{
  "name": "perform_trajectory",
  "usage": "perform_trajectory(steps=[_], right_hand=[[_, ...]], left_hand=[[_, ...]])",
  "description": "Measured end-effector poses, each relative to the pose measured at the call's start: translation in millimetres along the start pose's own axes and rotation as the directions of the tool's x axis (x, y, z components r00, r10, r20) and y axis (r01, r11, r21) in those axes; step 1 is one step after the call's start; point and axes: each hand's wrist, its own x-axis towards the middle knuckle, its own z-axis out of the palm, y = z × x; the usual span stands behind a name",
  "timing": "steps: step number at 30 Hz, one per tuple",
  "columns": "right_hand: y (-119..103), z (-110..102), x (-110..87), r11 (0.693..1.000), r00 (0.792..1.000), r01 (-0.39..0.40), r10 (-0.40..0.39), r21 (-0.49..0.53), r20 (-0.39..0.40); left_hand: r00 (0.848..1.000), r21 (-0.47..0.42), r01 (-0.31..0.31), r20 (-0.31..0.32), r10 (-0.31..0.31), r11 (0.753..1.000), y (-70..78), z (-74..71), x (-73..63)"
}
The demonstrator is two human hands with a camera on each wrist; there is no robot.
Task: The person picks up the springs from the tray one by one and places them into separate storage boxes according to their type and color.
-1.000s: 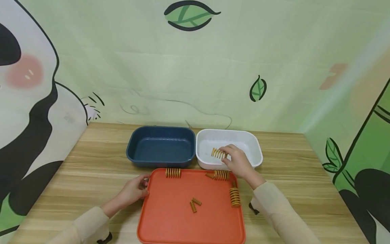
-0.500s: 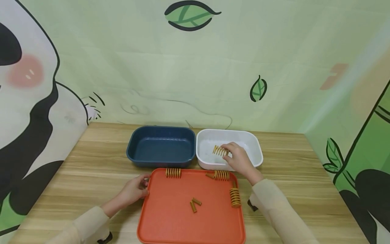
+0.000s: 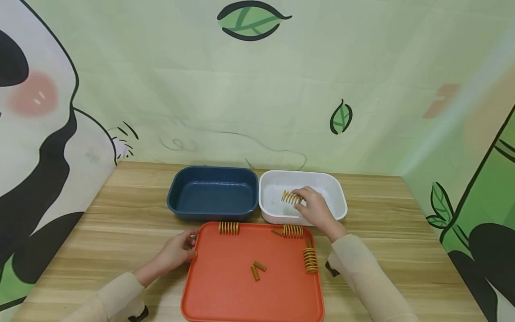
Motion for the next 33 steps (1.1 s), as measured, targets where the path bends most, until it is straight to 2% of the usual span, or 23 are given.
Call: perform_trajectory(steps=[10,33], right_hand=[[1.4,3.7,5.8,1.000,1.000,0.003,-0.003,-0.008,0.004],[10.7,18.2,17.8,0.999,0.999,-0.034,0.033,0.024,0.027]], left_hand=[[1.000,0.014,0.014,-0.011,-0.014,1.000,0.4,-0.3,0.0],[1.000,0.037,0.024,0.007,-0.024,0.999,2.7,-1.1,0.2]])
